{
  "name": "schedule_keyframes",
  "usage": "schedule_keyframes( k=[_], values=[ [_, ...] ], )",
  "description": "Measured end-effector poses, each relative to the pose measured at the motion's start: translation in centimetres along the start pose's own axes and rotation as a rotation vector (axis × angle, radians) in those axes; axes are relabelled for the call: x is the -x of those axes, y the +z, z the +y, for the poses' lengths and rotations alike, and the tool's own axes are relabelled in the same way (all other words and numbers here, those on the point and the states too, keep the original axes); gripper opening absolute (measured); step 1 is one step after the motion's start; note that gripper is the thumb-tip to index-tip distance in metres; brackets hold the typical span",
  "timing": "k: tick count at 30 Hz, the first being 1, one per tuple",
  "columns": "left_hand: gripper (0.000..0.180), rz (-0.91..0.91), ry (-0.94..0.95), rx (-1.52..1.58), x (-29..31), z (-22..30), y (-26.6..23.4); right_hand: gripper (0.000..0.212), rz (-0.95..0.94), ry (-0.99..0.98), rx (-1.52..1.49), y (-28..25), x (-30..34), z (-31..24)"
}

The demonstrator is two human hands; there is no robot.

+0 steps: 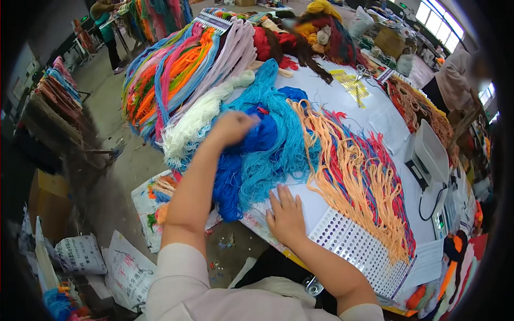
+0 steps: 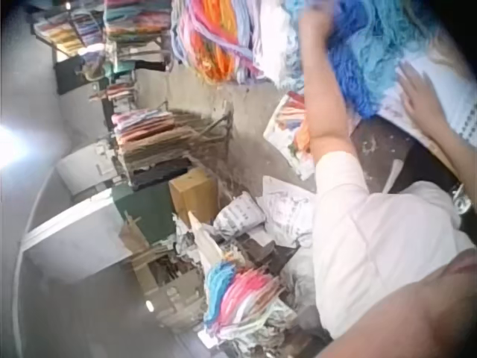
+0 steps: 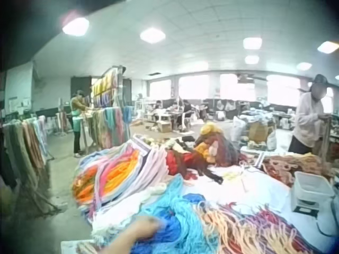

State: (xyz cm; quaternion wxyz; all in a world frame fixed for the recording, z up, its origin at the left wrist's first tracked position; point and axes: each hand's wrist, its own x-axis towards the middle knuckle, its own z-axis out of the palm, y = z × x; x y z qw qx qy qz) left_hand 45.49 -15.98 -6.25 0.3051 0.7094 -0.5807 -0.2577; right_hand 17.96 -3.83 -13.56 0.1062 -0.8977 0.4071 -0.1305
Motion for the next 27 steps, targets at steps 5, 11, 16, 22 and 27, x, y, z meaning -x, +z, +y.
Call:
schedule_keyframes(
  k=[5,11,16,22,27],
  values=[
    [0.032,0.557,-0.062,-0.359,-9.4,-9.7,-3.3,0.052,0.005,-0.032,-0.049,0.1,-0.1,-0.5],
    [0.036,0.602,-0.369,-0.354,-11.7,-11.7,-8.5,0.050,0.047,-0.032,-0.055,0.0,0.3,-0.6],
    [0.033,1.011,0.213,0.349,-3.6,2.8,-16.8,0.048,0.108,-0.049,-0.104,0.3,0.9,0.6],
    [0.035,1.080,0.756,-0.019,10.7,13.8,-12.1,0.075,0.384,-0.031,-1.027,-9.6,-0.4,-1.8],
    [0.041,0.559,1.084,-0.225,26.7,16.4,0.8,0.078,0.342,0.032,-1.532,-19.8,3.4,-5.3]
  ],
)
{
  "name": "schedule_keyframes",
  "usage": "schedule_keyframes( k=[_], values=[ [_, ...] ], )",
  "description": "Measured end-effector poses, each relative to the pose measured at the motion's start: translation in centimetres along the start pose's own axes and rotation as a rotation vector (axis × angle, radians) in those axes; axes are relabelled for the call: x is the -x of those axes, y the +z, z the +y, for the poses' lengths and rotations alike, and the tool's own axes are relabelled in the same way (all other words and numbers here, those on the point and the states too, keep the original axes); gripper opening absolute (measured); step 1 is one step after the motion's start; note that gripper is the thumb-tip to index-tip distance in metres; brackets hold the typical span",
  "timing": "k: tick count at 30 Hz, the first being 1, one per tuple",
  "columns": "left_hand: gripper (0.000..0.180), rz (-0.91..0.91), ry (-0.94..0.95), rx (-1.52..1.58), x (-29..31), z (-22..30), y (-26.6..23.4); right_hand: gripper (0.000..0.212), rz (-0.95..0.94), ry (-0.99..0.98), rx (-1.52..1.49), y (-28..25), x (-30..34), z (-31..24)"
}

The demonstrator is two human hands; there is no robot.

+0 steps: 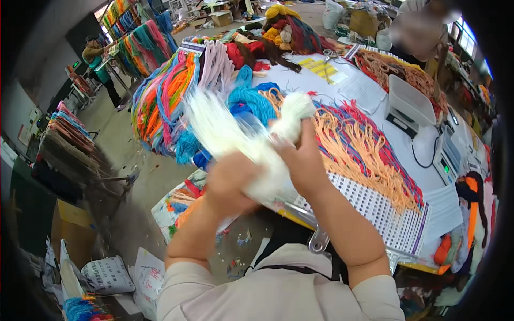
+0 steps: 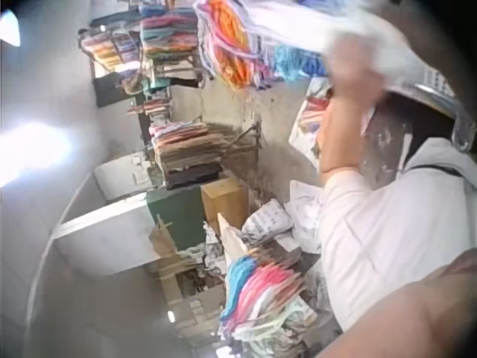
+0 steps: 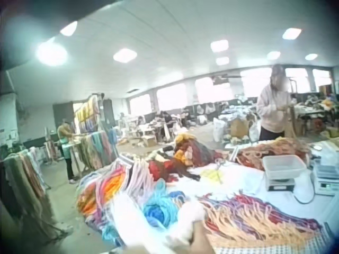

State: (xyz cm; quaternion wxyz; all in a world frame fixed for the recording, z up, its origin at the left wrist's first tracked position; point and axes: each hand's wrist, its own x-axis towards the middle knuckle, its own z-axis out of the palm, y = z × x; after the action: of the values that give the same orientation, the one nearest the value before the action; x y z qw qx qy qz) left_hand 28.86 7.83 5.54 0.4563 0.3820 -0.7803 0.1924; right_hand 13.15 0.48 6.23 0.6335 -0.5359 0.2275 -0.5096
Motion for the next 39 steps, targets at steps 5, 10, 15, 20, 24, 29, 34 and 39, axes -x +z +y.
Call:
schedule_keyframes(
  k=[5,10,15,20,24,29,34,39],
  values=[
    [0.037,-0.719,-0.324,0.806,2.6,5.9,-1.5,0.068,-0.127,0.259,0.309,-5.3,6.9,0.8],
    [0.046,-0.178,-0.709,0.693,3.6,6.4,2.8,0.065,-0.143,0.368,0.106,-5.9,10.1,2.5],
    [0.057,-0.148,-0.783,0.760,3.3,8.1,6.6,0.054,-0.008,0.208,-0.021,-6.4,10.3,0.6],
    [0.057,-0.104,-1.062,1.103,3.0,8.6,7.1,0.035,0.179,0.115,0.167,-8.5,10.9,0.4],
    [0.060,-0.167,-0.563,0.365,3.1,8.0,8.1,0.039,0.200,-0.195,0.707,-7.8,12.5,-1.4],
    [0.063,-0.071,-0.453,0.510,1.5,10.9,7.8,0.047,0.161,-0.278,0.788,-8.1,10.7,0.0],
    [0.050,-0.002,-0.604,0.642,2.9,8.2,7.3,0.046,0.041,0.090,-0.075,-10.0,11.1,-0.1],
    [0.044,-0.083,-0.856,1.168,1.6,8.1,8.1,0.042,-0.083,0.123,-0.190,-9.8,11.5,-0.2]
  ],
)
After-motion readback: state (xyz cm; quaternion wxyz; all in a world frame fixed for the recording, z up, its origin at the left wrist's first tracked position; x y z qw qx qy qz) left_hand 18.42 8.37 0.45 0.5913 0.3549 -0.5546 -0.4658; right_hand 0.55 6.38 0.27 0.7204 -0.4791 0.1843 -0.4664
